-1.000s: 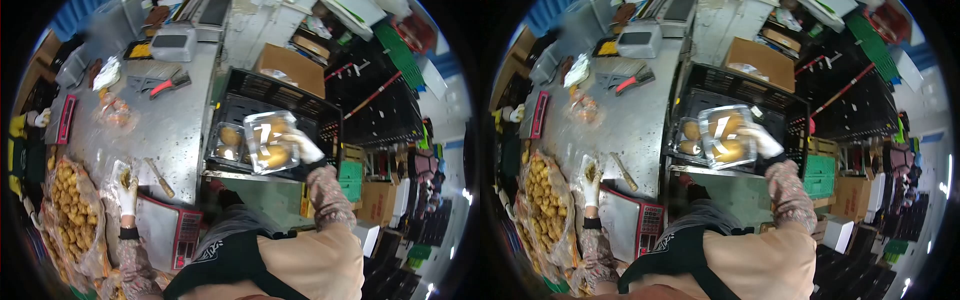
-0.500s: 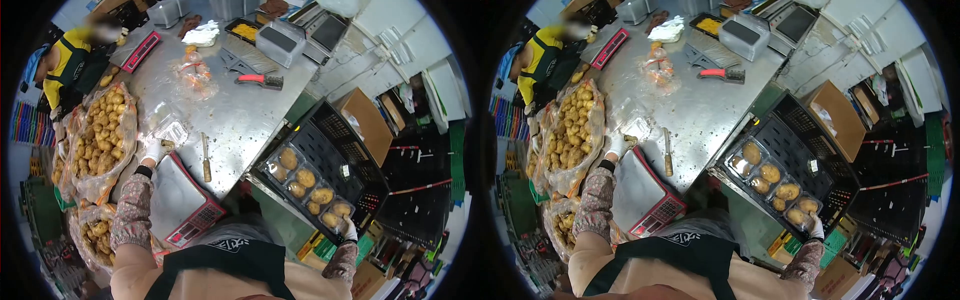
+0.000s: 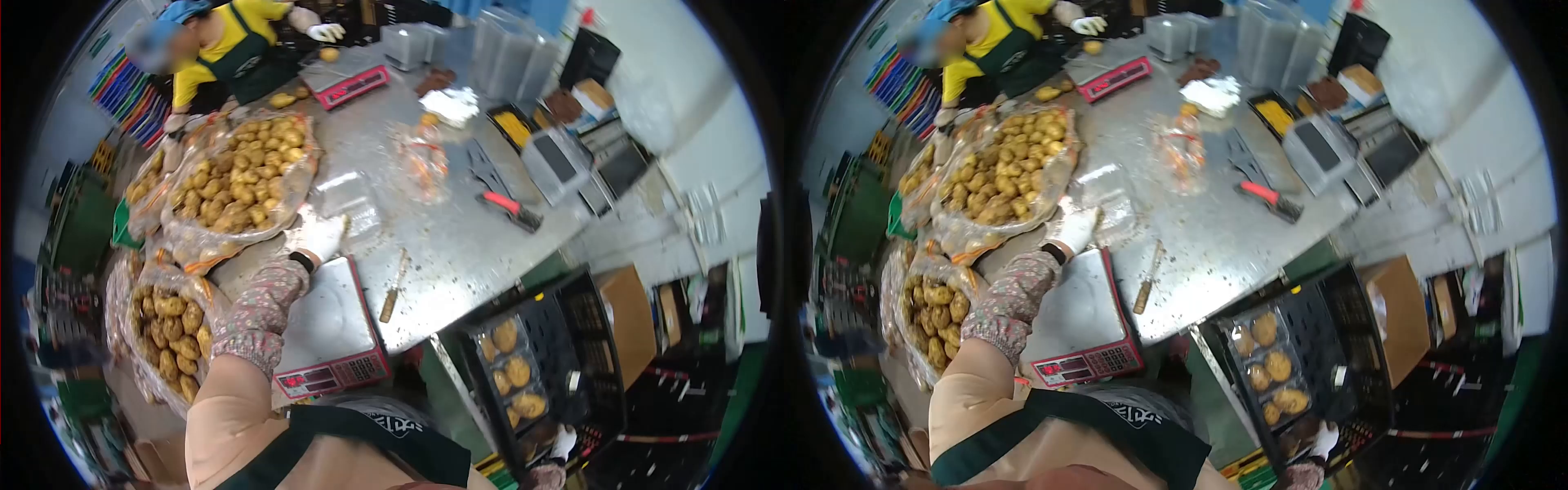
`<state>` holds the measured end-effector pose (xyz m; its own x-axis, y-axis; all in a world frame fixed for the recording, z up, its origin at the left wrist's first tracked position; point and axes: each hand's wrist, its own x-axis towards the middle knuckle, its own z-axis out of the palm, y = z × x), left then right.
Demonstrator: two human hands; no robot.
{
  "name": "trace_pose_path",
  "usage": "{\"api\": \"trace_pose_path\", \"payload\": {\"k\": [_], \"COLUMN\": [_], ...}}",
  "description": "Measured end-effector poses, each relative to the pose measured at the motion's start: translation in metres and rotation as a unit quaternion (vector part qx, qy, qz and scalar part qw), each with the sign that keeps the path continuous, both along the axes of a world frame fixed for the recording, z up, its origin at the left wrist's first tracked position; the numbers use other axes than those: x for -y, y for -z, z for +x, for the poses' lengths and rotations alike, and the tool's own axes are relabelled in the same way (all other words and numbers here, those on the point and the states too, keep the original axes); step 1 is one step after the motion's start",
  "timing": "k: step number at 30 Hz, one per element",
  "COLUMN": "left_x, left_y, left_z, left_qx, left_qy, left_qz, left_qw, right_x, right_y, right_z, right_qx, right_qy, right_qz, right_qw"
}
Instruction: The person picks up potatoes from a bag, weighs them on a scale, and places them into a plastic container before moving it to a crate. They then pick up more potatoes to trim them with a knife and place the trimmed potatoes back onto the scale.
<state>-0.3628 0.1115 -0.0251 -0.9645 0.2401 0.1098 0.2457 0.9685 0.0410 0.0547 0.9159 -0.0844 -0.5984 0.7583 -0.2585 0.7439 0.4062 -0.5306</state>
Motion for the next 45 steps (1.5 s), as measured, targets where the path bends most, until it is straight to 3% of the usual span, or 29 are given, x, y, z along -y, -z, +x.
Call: {"api": "trace_pose_path", "payload": {"k": [1, 2, 3, 7, 9, 11, 12, 13, 15, 16, 20, 21, 23, 26, 27, 29, 30, 31, 33, 35, 36, 38, 40, 41, 42, 45], "left_x": [-0.020, -0.020, -0.027, 0.002, 0.009, 0.001, 0.001, 0.004, 0.007, -0.002, -0.019, -0.023, -0.017, -0.004, 0.001, 0.009, 0.015, 0.022, 0.035, 0.066, 0.085, 0.125, 0.172, 0.192, 0.208, 0.240], "left_y": [-0.038, -0.046, -0.061, -0.045, -0.047, -0.070, -0.083, -0.091, -0.097, -0.111, -0.116, -0.111, -0.105, -0.103, -0.097, -0.082, -0.092, -0.101, -0.109, -0.101, -0.071, -0.072, -0.023, -0.013, -0.001, 0.023], "left_z": [0.007, 0.012, 0.016, -0.009, -0.013, -0.011, -0.008, -0.004, 0.005, 0.020, 0.108, 0.136, 0.185, 0.253, 0.270, 0.299, 0.309, 0.319, 0.340, 0.363, 0.372, 0.401, 0.419, 0.428, 0.433, 0.443], "left_qx": [0.050, -0.013, -0.026, 0.012, -0.043, -0.102, -0.125, -0.146, -0.203, -0.190, -0.185, -0.179, -0.135, -0.111, -0.112, -0.025, -0.042, -0.044, -0.169, -0.117, -0.223, -0.215, -0.097, -0.125, -0.013, 0.033], "left_qy": [0.004, 0.052, 0.033, -0.019, 0.045, 0.025, -0.024, -0.072, -0.052, -0.020, 0.123, 0.127, 0.184, 0.138, 0.126, 0.083, 0.090, 0.079, 0.013, -0.117, -0.187, -0.374, -0.551, -0.557, -0.592, -0.564], "left_qz": [-0.015, -0.019, -0.051, 0.041, 0.072, 0.131, 0.150, 0.169, 0.149, 0.102, 0.024, 0.013, 0.054, 0.070, 0.072, 0.074, 0.148, 0.152, 0.251, 0.286, 0.271, 0.202, 0.071, -0.013, 0.033, 0.100], "left_qw": [0.999, 0.998, 0.998, 0.999, 0.995, 0.986, 0.980, 0.972, 0.966, 0.976, 0.975, 0.975, 0.972, 0.982, 0.983, 0.993, 0.984, 0.984, 0.953, 0.944, 0.918, 0.879, 0.826, 0.821, 0.805, 0.819], "right_x": [-0.001, 0.006, 0.008, 0.022, 0.032, -0.003, 0.029, 0.027, 0.015, 0.014, 0.118, 0.167, 0.152, 0.194, 0.230, 0.277, 0.296, 0.318, 0.343, 0.377, 0.394, 0.432, 0.479, 0.498, 0.514, 0.574], "right_y": [0.001, -0.010, -0.018, -0.038, -0.046, -0.003, -0.048, -0.040, -0.017, -0.010, -0.102, -0.142, -0.104, -0.113, -0.138, -0.161, -0.164, -0.171, -0.172, -0.179, -0.184, -0.194, -0.206, -0.209, -0.211, -0.230], "right_z": [-0.010, -0.022, -0.029, -0.063, -0.078, -0.077, -0.085, -0.090, -0.113, -0.122, -0.177, -0.192, -0.211, -0.246, -0.254, -0.270, -0.278, -0.282, -0.296, -0.300, -0.301, -0.296, -0.283, -0.278, -0.275, -0.254], "right_qx": [-0.010, -0.012, -0.012, -0.007, -0.008, -0.039, -0.086, -0.087, -0.049, -0.078, -0.109, -0.096, -0.200, -0.219, -0.184, -0.175, -0.197, -0.199, -0.208, -0.221, -0.235, -0.237, -0.257, -0.256, -0.259, -0.245], "right_qy": [0.007, -0.005, -0.015, -0.051, -0.056, -0.079, -0.277, -0.285, -0.095, -0.076, -0.113, -0.064, -0.190, -0.299, -0.335, -0.416, -0.439, -0.453, -0.487, -0.512, -0.528, -0.550, -0.578, -0.581, -0.611, -0.661], "right_qz": [0.016, 0.030, 0.044, 0.040, 0.050, 0.056, 0.214, 0.214, 0.079, 0.055, 0.057, -0.046, 0.036, 0.054, 0.045, 0.102, 0.097, 0.112, 0.118, 0.111, 0.103, 0.103, 0.079, 0.083, 0.073, 0.044], "right_qw": [1.000, 0.999, 0.999, 0.998, 0.997, 0.995, 0.933, 0.930, 0.991, 0.993, 0.986, 0.992, 0.961, 0.927, 0.923, 0.887, 0.871, 0.862, 0.840, 0.823, 0.810, 0.794, 0.771, 0.768, 0.745, 0.708]}}
